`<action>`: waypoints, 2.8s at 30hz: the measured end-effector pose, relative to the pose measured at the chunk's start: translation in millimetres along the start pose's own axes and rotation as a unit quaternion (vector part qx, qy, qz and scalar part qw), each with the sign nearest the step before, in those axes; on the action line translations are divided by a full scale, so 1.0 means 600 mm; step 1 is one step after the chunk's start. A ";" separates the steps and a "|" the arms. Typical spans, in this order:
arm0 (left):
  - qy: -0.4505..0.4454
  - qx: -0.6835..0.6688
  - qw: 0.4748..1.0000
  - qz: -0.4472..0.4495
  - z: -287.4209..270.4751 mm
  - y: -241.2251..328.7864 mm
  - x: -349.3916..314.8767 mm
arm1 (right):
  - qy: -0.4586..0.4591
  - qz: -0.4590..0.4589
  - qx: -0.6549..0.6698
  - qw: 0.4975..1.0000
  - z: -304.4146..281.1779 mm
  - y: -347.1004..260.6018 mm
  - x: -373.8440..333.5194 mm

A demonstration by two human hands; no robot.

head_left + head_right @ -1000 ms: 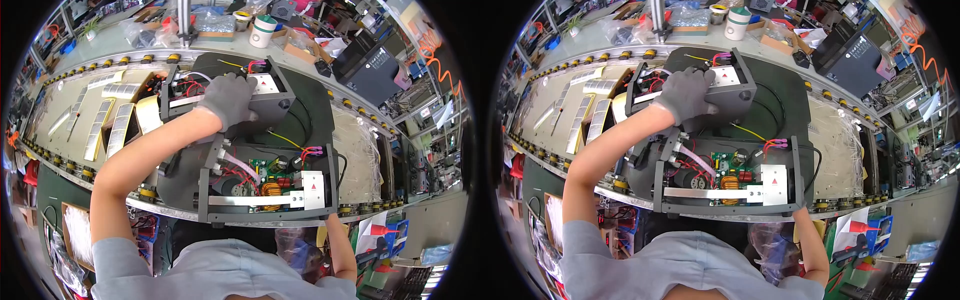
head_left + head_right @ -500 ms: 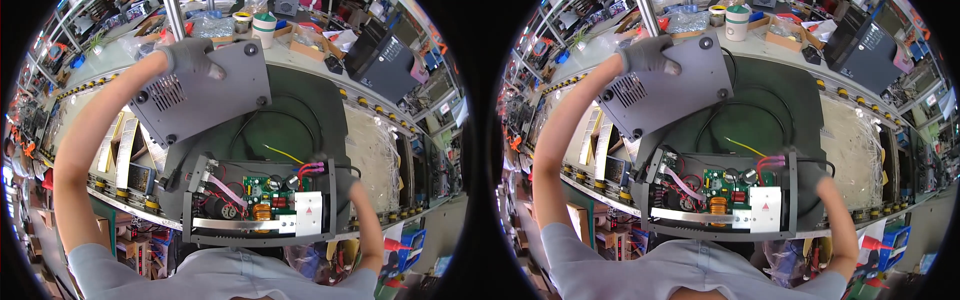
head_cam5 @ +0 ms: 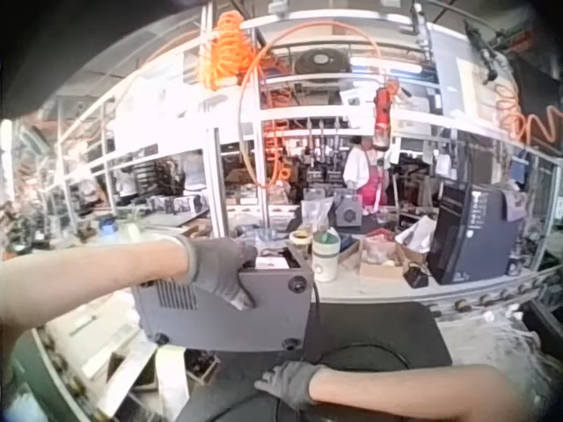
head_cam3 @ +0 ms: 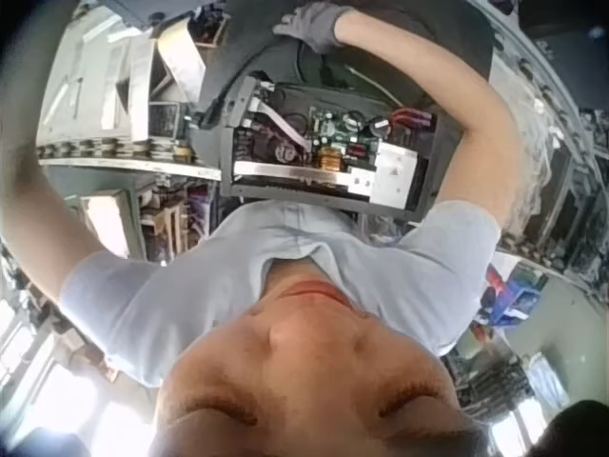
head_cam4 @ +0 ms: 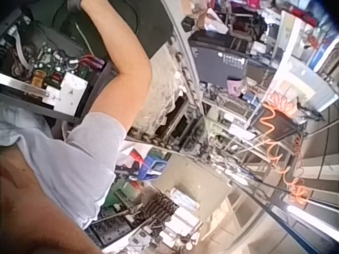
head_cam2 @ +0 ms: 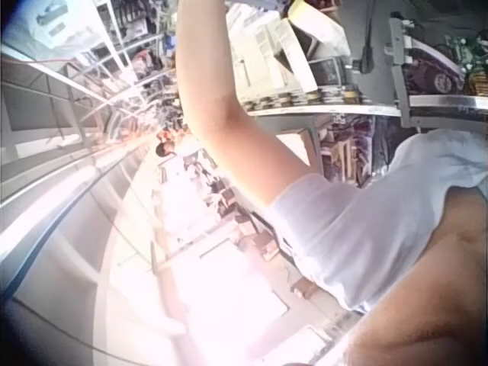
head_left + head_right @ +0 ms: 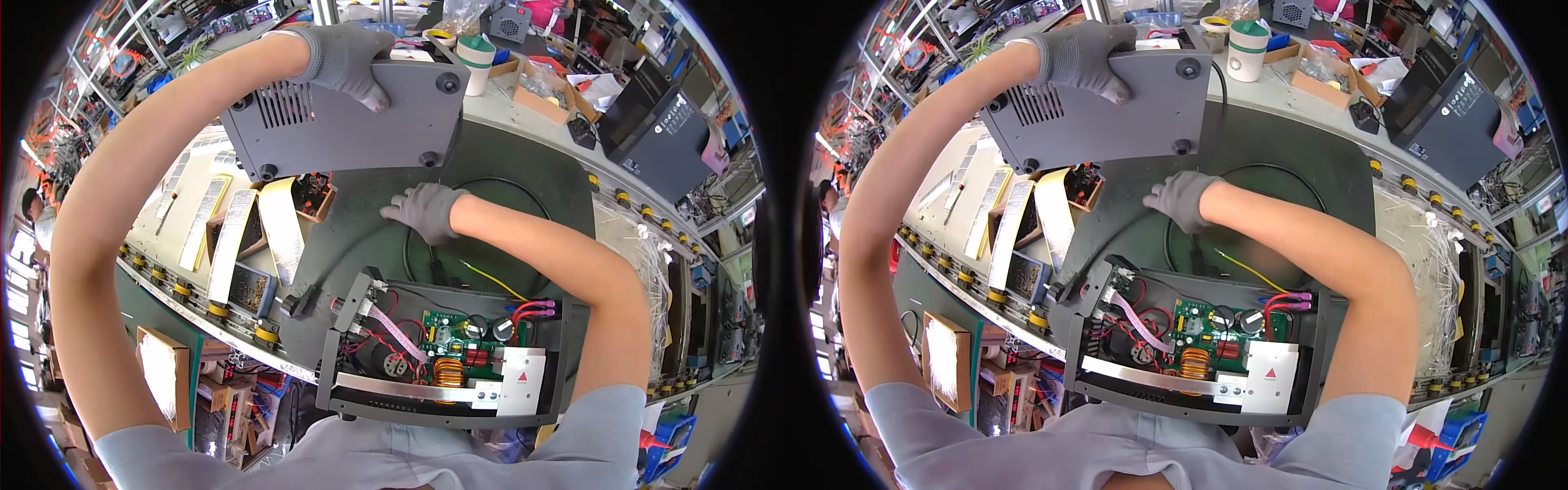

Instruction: Assembling components and wiring into a metal power inverter chassis on an assembly line.

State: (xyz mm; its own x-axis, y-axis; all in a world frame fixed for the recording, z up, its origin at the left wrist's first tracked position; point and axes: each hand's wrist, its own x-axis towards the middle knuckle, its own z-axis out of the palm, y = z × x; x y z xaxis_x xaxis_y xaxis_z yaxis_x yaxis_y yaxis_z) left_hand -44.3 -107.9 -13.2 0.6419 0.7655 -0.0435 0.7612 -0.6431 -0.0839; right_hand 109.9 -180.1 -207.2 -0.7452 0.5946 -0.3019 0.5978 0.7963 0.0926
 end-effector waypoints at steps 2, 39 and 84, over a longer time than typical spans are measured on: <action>-0.006 -0.014 1.000 -0.007 0.000 -0.001 0.006 | -0.048 -0.021 -0.035 0.998 0.012 0.011 -0.023; 0.116 -0.246 0.936 0.225 0.185 0.191 -0.245 | 0.417 0.364 0.588 0.590 0.030 -0.249 -0.424; -0.107 -0.003 0.920 0.377 0.227 0.264 -0.209 | 0.060 0.072 0.101 0.990 -0.061 -0.226 -0.320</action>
State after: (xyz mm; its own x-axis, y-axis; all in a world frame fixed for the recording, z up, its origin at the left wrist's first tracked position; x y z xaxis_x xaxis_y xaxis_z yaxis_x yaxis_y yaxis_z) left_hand -16.7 -302.7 -156.6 0.9552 0.0886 -0.2824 0.1086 -0.9925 0.0560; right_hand 161.2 -398.2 -127.1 -0.6706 0.7189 -0.1831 0.7382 0.6710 -0.0692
